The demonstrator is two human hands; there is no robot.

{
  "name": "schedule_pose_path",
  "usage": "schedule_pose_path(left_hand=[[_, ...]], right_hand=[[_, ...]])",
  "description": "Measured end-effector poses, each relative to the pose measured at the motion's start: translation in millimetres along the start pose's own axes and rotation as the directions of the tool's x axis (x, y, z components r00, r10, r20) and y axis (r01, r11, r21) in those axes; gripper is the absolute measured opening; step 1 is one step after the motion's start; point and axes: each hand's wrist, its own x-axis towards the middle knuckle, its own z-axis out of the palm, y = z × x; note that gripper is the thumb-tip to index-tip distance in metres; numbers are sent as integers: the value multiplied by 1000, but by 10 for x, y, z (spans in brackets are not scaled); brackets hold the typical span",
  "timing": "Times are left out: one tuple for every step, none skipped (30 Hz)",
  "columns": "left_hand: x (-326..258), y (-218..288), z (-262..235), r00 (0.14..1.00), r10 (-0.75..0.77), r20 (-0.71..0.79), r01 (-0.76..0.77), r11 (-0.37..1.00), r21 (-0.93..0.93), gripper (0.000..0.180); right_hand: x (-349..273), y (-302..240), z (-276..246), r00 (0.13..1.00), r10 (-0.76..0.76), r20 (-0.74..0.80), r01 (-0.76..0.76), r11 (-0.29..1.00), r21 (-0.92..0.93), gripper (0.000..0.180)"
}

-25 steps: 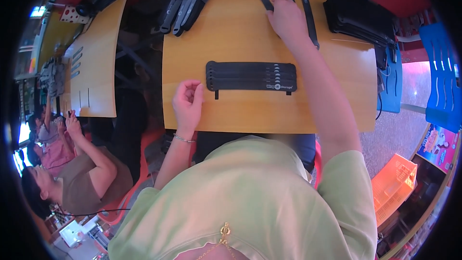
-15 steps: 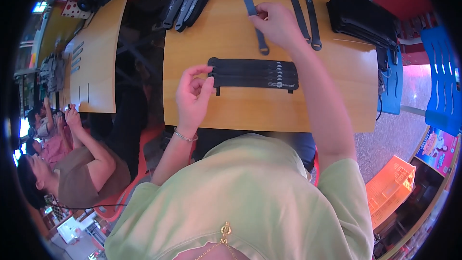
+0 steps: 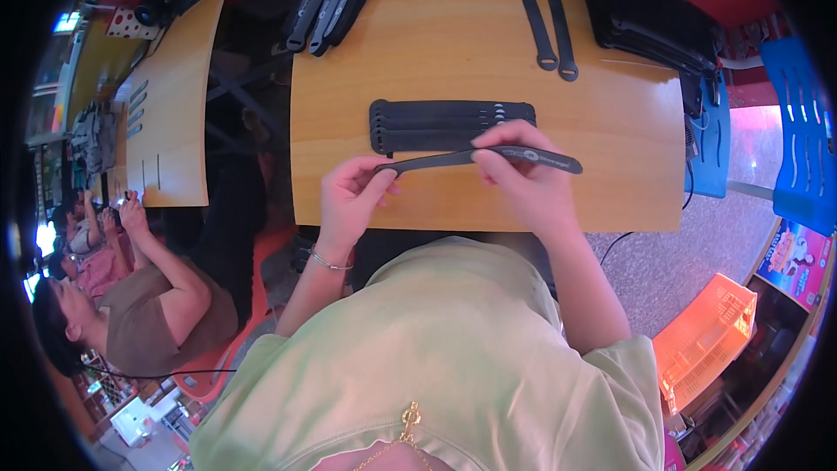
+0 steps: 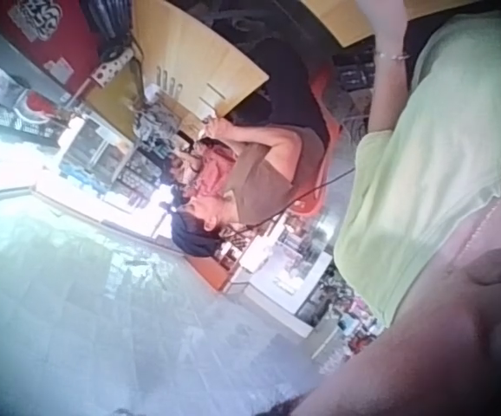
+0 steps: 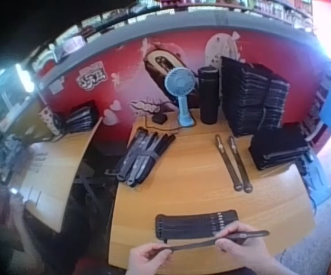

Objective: The recorder is assembling plastic straps or handles by inserting small pins into specific holes on each strap.

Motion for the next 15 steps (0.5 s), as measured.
schedule_pose_path(left_hand=[[-23, -16, -47, 1000, -1, 0, 1, 1000, 1, 9], [-45, -31, -90, 1000, -9, -16, 9, 1000, 10, 9], [-61, -46, -131, 999, -16, -35, 16, 1000, 18, 9], [-70, -58, -164, 999, -16, -37, 17, 1000, 19, 9], [-77, -70, -192, 999, -2, -42, 4, 999, 35, 9], [-81, -83, -205, 999, 12, -47, -9, 999, 50, 9], [-79, -98, -208, 999, 11, -46, -9, 999, 51, 9], [-73, -111, -211, 999, 20, -47, -18, 998, 57, 10], [-67, -116, -211, 998, 30, -48, -27, 998, 63, 12], [-61, -113, -206, 998, 29, -47, -26, 998, 64, 12], [-55, -110, -201, 999, 37, -31, -35, 998, 46, 13], [-47, -108, -198, 999, 45, -16, -44, 999, 28, 15], [-38, -113, -200, 999, 45, -17, -44, 999, 30, 15], [-26, -122, -204, 998, 55, -15, -55, 998, 37, 16], [-13, -129, -208, 998, 66, -13, -65, 997, 44, 17]], right_hand=[[-38, 9, -87, 1000, 1, 0, -1, 1000, 1, 13], [-76, 17, -174, 998, 14, -57, -18, 998, -65, 13], [-105, 28, -253, 993, 23, -112, -38, 991, -130, 12], [-131, 58, -328, 992, 25, -126, -41, 991, -129, 12], [-156, 85, -383, 992, 26, -127, -42, 991, -129, 12], [-178, 111, -429, 990, 24, -138, -45, 988, -148, 13], [-196, 139, -464, 989, 23, -148, -48, 985, -166, 13], [-212, 176, -492, 989, 23, -149, -48, 985, -166, 13], [-227, 216, -515, 989, 21, -148, -49, 982, -184, 14], [-240, 235, -525, 989, 19, -146, -49, 978, -203, 14], [-247, 240, -521, 989, 20, -145, -49, 978, -202, 14], [-253, 244, -515, 989, 22, -147, -62, 961, -270, 14], [-255, 248, -512, 989, 25, -148, -74, 938, -338, 13], [-256, 261, -518, 989, 26, -149, -75, 939, -337, 13], [-254, 283, -529, 988, 11, -153, -65, 933, -354, 13]])
